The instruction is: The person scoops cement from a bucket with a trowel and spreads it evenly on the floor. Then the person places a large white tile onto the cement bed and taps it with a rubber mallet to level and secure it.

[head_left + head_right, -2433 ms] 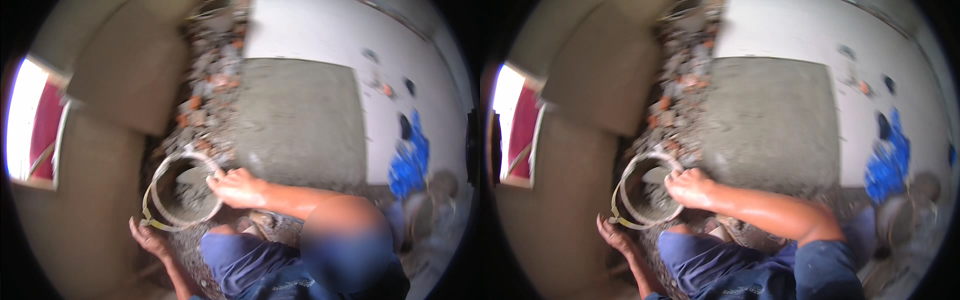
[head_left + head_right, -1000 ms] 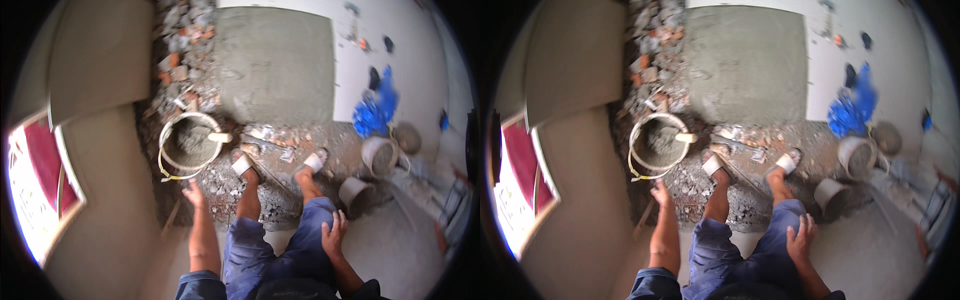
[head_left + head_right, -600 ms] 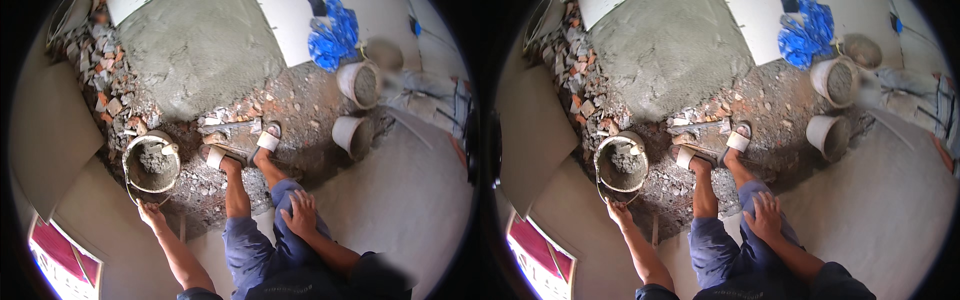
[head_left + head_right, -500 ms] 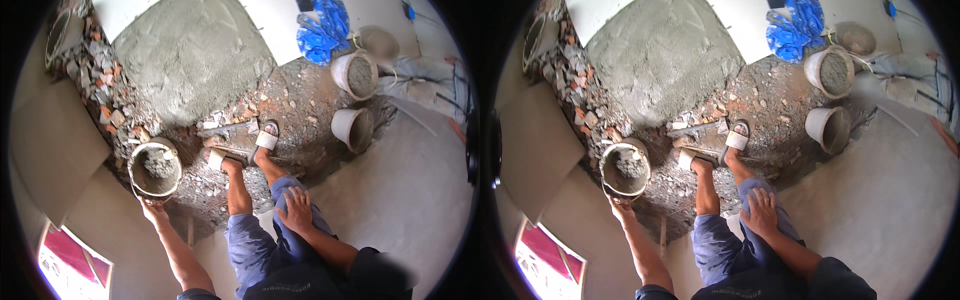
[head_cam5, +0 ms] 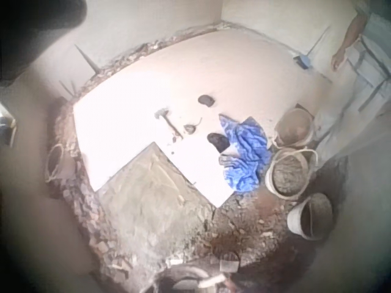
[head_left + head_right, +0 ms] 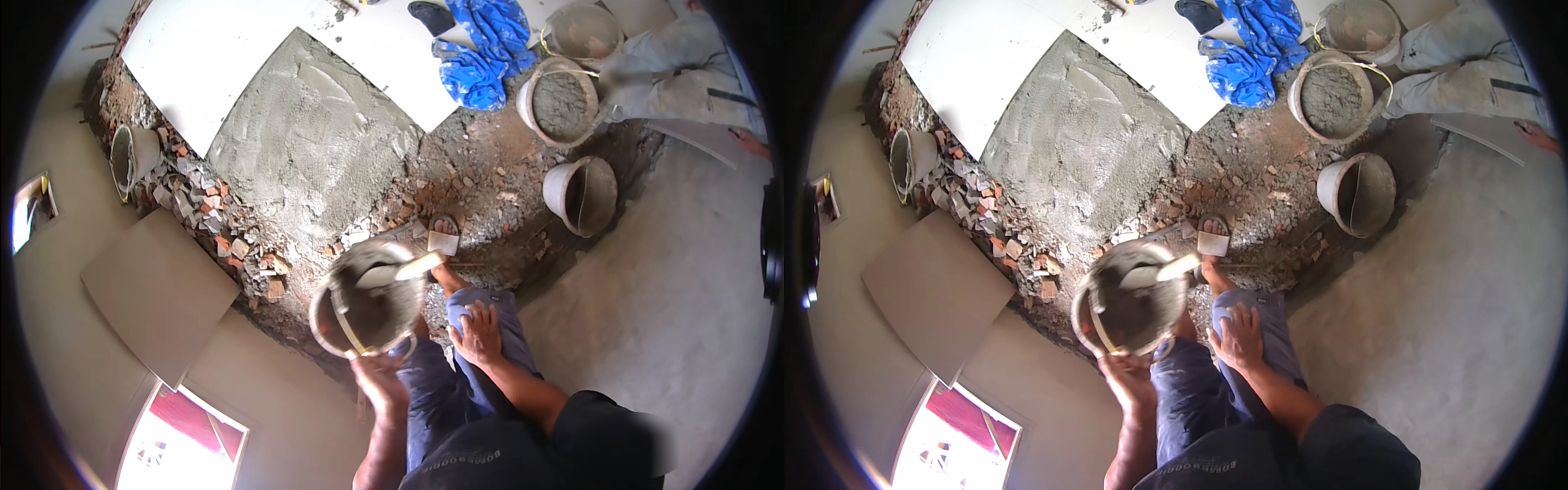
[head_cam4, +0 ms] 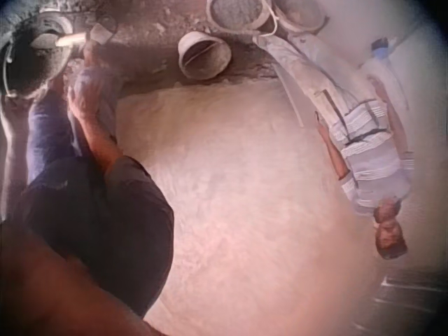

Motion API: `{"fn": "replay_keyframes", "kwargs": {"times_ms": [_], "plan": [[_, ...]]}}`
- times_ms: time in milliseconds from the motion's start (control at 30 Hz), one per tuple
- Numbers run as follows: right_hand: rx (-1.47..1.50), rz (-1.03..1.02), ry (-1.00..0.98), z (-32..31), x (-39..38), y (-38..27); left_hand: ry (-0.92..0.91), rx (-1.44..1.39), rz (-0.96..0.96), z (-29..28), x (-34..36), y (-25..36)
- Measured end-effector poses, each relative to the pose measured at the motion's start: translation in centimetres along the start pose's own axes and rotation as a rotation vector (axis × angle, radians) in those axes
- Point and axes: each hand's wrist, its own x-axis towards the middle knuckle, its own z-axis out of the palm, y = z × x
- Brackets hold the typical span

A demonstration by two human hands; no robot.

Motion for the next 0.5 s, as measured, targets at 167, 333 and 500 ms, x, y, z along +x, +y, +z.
{"fn": "replay_keyframes", "kwargs": {"times_ms": [167,333,500], "plan": [[0.061,0.047,0.072,1.1,-0.6,1.0,-0.139,0.082,-0.180,6.8,0.7,-8.2],[0.003,0.019,0.087,3.8,-1.5,2.6,-0.390,0.370,-0.235,13.9,5.3,-17.8],[0.339,0.010,0.275,5.2,-1.8,3.6,-0.737,0.546,-0.235,18.4,6.4,-24.8]]}}
